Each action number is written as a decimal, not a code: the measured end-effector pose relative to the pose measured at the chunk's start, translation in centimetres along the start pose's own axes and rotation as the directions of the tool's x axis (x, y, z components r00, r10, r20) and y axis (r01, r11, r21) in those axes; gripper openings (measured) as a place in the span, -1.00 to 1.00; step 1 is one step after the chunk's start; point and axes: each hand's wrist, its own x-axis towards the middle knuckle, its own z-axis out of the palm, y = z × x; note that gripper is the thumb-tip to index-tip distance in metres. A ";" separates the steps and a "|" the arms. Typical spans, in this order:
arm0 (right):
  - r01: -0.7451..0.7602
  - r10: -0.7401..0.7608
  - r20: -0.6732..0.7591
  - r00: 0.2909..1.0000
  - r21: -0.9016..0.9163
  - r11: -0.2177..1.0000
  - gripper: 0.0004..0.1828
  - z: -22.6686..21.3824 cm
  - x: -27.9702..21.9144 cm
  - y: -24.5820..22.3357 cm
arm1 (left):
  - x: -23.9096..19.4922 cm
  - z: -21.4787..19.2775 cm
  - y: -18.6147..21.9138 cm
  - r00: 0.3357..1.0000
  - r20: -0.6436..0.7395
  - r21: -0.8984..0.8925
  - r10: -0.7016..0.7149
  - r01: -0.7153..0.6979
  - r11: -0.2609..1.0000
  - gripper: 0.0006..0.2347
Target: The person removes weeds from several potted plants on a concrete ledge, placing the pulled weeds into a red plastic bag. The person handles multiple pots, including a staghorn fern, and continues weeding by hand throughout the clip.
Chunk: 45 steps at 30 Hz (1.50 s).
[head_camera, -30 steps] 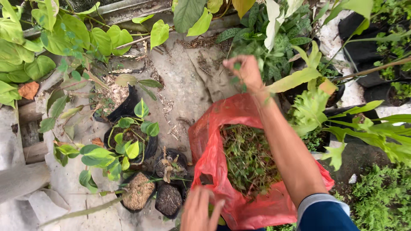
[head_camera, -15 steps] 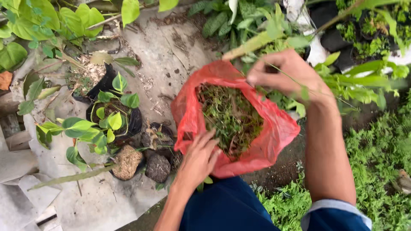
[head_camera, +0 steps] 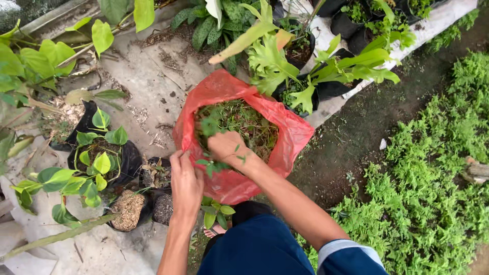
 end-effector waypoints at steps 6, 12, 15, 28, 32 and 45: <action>-0.105 0.147 -0.265 0.953 0.166 0.980 -0.84 -0.6 -0.1 -2.6 | -0.8 -2.3 1.2 0.998 -0.026 -0.052 -0.052 0.051 0.997 -0.55; 0.075 -0.068 -0.031 0.997 0.394 0.916 -0.52 -9.3 -12.8 1.2 | -3.9 -3.9 1.5 0.994 -0.094 -0.093 -0.064 0.056 0.994 -0.54; -0.157 0.233 -0.232 0.945 0.303 0.940 -0.49 -13.3 -19.8 4.1 | -5.1 -3.5 1.2 0.982 -0.188 0.007 0.029 -0.029 1.000 -0.58; -0.260 0.642 -0.277 0.715 0.747 0.612 -0.36 -3.4 -20.3 2.8 | -7.4 1.5 0.5 0.972 -0.228 -0.180 0.050 -0.093 0.979 -0.73; -0.180 0.527 -0.348 0.775 0.679 0.712 -0.58 -4.0 -19.6 1.5 | -8.5 -0.8 0.3 0.972 -0.209 -0.158 -0.102 0.069 0.985 -0.87; 0.032 0.149 -0.218 0.965 0.657 0.753 -0.50 -8.9 -24.4 9.1 | -6.9 7.9 16.6 0.913 -0.392 0.023 0.117 -0.118 0.993 -0.87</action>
